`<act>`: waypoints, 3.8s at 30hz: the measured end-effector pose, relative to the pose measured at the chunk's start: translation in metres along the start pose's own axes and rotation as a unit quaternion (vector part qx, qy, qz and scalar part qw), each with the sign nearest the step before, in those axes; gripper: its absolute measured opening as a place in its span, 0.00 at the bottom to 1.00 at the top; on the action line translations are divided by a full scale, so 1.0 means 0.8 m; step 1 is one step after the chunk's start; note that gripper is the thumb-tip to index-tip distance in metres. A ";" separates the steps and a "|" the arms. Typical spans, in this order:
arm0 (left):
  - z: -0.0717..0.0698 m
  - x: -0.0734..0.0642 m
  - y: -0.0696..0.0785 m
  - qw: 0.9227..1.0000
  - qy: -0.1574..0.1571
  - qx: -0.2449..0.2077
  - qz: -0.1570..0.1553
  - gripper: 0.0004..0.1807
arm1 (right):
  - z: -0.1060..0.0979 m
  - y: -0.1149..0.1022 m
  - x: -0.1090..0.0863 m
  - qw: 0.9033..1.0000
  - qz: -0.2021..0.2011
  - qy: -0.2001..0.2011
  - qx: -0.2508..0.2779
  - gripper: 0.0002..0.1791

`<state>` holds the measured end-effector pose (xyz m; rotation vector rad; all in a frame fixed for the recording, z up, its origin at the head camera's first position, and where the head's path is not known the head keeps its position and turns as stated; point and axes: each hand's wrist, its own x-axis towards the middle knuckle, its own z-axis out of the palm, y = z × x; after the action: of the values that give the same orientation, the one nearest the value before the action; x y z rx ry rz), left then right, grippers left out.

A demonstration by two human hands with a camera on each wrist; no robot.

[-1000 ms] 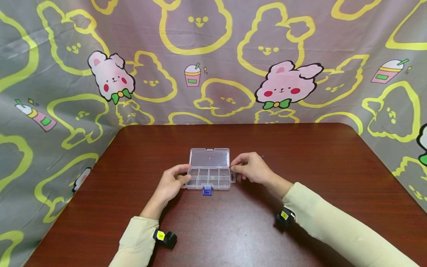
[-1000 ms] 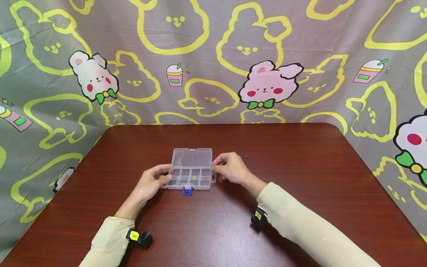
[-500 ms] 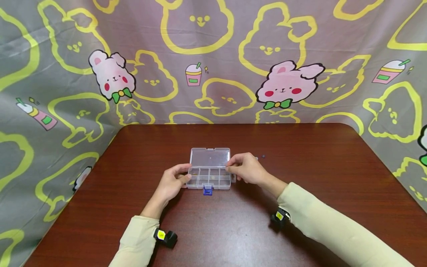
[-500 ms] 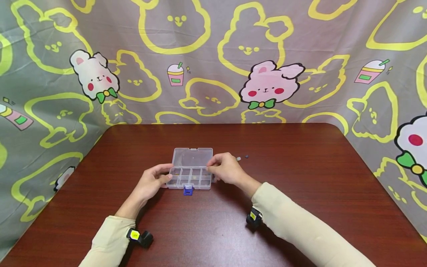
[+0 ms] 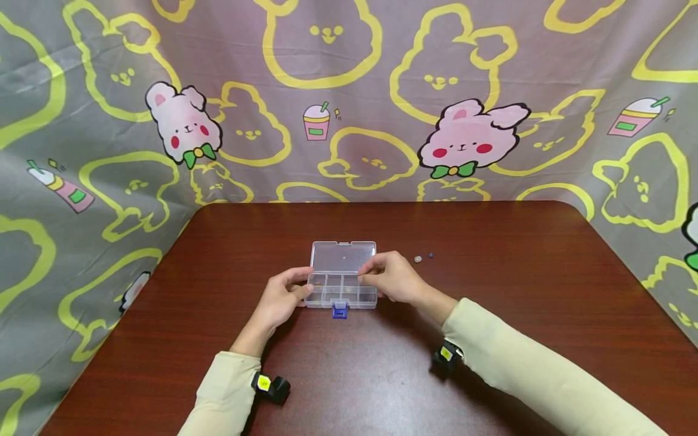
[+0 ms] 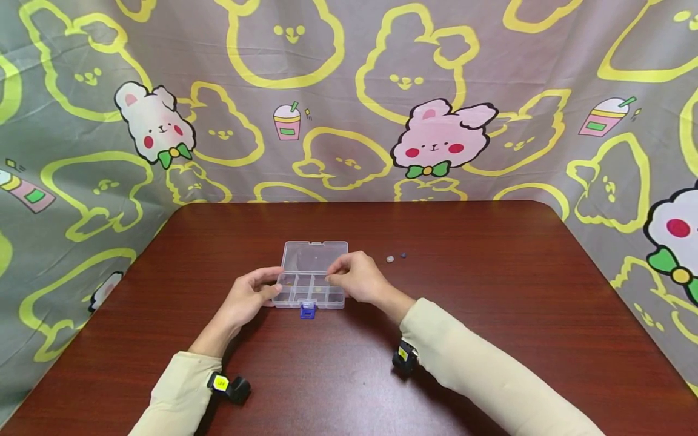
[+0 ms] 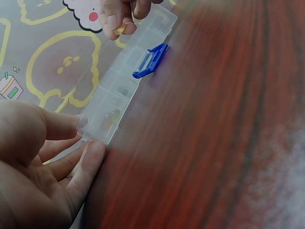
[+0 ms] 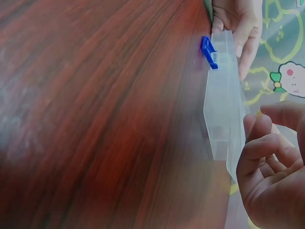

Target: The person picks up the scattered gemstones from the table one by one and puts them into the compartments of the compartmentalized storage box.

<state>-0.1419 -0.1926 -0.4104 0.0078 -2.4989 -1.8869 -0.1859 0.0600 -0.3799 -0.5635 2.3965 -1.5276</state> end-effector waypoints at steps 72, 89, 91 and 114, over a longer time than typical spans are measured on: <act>-0.001 0.001 0.000 1.000 -0.001 -0.013 -0.003 0.20 | 0.056 -0.031 0.016 0.999 -0.028 -0.027 -0.022 0.02; 0.000 0.001 -0.001 1.000 0.001 -0.008 -0.005 0.20 | 0.038 -0.027 0.011 0.999 -0.032 -0.018 -0.027 0.02; 0.000 0.001 -0.001 1.000 0.002 -0.008 -0.006 0.21 | 0.031 -0.024 0.009 0.999 -0.033 -0.011 -0.028 0.02; 0.001 0.001 -0.001 1.000 0.006 0.000 -0.008 0.20 | -0.052 0.031 -0.014 0.997 0.012 0.069 -0.042 0.03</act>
<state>-0.1427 -0.1924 -0.4116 0.0390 -2.4974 -1.8871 -0.1970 0.1084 -0.3846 -0.4592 2.5708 -1.5070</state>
